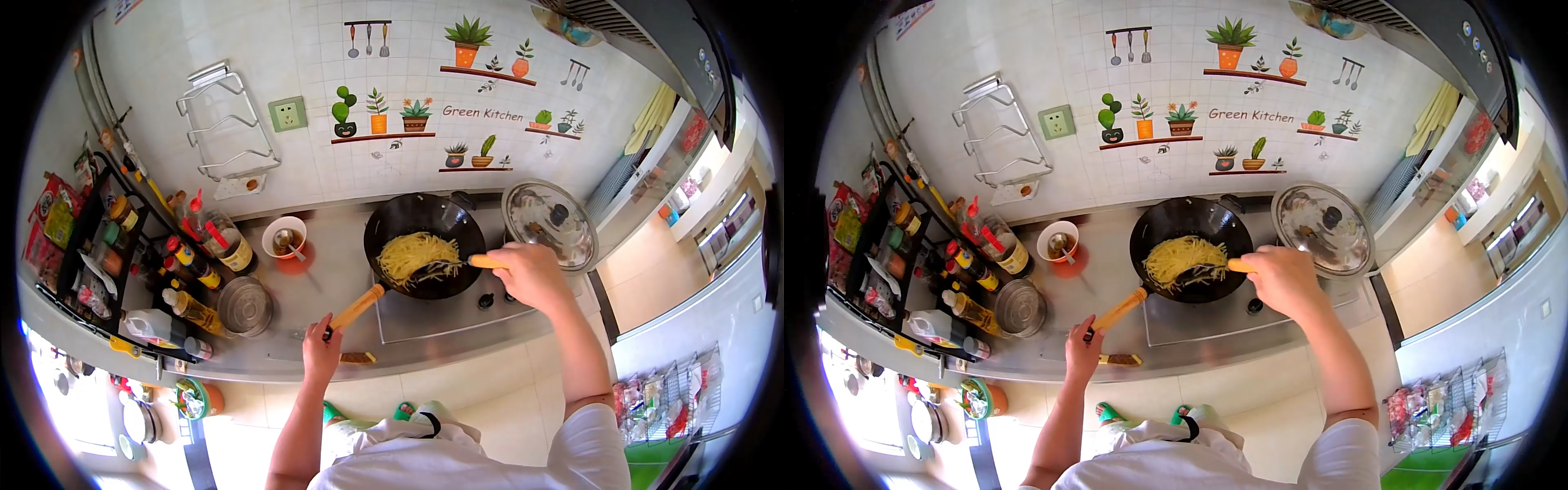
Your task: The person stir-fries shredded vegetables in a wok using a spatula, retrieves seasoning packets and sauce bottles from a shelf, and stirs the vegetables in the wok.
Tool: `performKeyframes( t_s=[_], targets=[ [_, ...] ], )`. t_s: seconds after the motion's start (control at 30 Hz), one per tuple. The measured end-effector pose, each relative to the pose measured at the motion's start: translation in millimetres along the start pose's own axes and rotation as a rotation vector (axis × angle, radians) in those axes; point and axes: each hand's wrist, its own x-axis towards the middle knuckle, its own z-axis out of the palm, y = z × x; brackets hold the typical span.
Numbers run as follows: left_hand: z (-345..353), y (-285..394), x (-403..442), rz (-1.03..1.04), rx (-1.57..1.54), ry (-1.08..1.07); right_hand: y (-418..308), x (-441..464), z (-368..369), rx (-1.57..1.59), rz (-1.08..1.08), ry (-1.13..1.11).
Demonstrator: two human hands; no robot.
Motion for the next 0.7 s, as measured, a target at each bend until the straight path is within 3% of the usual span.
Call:
performKeyframes(
  t_s=[0.17,0.4,0.5,0.57,0.6,0.67,0.7],
  targets=[
    [2.1,-4.2,-0.9,0.002,0.017,0.011,-0.3,15.2,13.4,-0.070,0.105,-0.009],
    [1.8,-1.8,-0.3,0.029,0.030,0.022,22.8,45.0,-30.2,-0.152,0.331,0.024],
    [4.7,-7.3,-0.9,0.013,0.019,0.026,37.8,76.4,-41.4,-0.274,0.459,-0.109],
    [4.6,-5.4,-0.8,0.001,0.008,0.032,53.7,92.9,-40.6,-0.197,0.669,-0.230],
    [4.4,-4.4,-1.5,-0.009,-0.006,0.030,69.5,96.0,-30.7,-0.195,0.665,-0.231],
    [3.3,-1.0,-2.1,-0.016,-0.011,0.035,111.0,100.8,4.4,0.119,0.857,-0.304],
    [3.3,0.8,-2.3,-0.020,-0.019,0.037,125.1,100.2,22.1,0.116,0.853,-0.305]
  ],
)
